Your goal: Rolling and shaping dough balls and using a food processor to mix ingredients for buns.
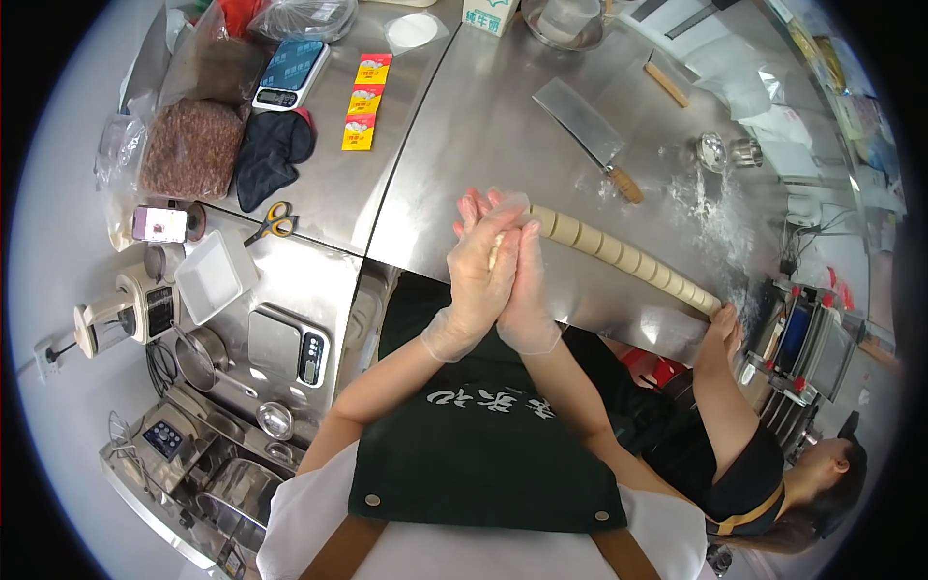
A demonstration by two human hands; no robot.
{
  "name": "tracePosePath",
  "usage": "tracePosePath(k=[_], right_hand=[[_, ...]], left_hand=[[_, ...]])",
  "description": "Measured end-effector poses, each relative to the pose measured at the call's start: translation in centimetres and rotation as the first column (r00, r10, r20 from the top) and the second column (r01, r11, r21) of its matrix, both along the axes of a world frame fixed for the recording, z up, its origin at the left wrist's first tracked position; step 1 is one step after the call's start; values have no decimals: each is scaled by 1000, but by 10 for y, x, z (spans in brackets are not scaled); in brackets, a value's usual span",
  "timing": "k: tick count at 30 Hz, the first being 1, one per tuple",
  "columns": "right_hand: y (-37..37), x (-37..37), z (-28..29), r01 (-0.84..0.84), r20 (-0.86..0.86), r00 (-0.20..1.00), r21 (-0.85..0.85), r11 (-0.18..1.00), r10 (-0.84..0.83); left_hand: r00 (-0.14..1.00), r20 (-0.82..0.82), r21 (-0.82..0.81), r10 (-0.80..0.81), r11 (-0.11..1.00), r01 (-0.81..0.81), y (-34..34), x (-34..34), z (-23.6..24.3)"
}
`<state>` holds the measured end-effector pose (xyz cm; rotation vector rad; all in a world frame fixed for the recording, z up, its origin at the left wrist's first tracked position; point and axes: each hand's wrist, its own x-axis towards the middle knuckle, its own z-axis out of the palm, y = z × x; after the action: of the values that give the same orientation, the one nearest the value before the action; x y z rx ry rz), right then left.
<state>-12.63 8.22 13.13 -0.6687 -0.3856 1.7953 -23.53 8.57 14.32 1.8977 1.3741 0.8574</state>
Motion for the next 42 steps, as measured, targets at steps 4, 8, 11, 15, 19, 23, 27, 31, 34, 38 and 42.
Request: tracePosePath(k=[4,8,11,15,19,23,27,31,34,38,42], right_hand=[[21,47,24,-361,-24,933,-18,932,360],[21,36,26,-377,-93,924,-47,925,372],[7,13,32,-76,25,997,39,996,75],[18,28,25,-113,42,993,9,994,112],[32,48,46,-370,2,929,-36,928,371],[23,32,31,-195,69,979,13,981,194],[29,31,22,-32,61,998,11,999,32],[50,64,38,-440,-69,898,-121,890,434],[47,65,12,-394,-113,917,-96,914,383],[28,32,44,-3,79,997,47,999,-1],[41,48,35,-115,-90,990,-103,988,106]], left_hand=[[980,-129,262,153,958,-115,9,9,39],[933,358,38,-36,999,24,13,19,26],[768,597,-232,233,966,-113,4,45,26],[889,361,-146,283,958,-246,9,51,20],[952,307,-32,20,999,-11,21,29,32],[903,406,-93,138,990,-109,19,48,15],[853,463,-198,240,966,-164,19,58,14],[956,163,261,242,924,-279,35,42,19],[950,309,12,45,999,-51,38,35,18],[704,682,-145,199,980,-137,28,61,2],[976,114,116,186,973,-199,33,57,21]])
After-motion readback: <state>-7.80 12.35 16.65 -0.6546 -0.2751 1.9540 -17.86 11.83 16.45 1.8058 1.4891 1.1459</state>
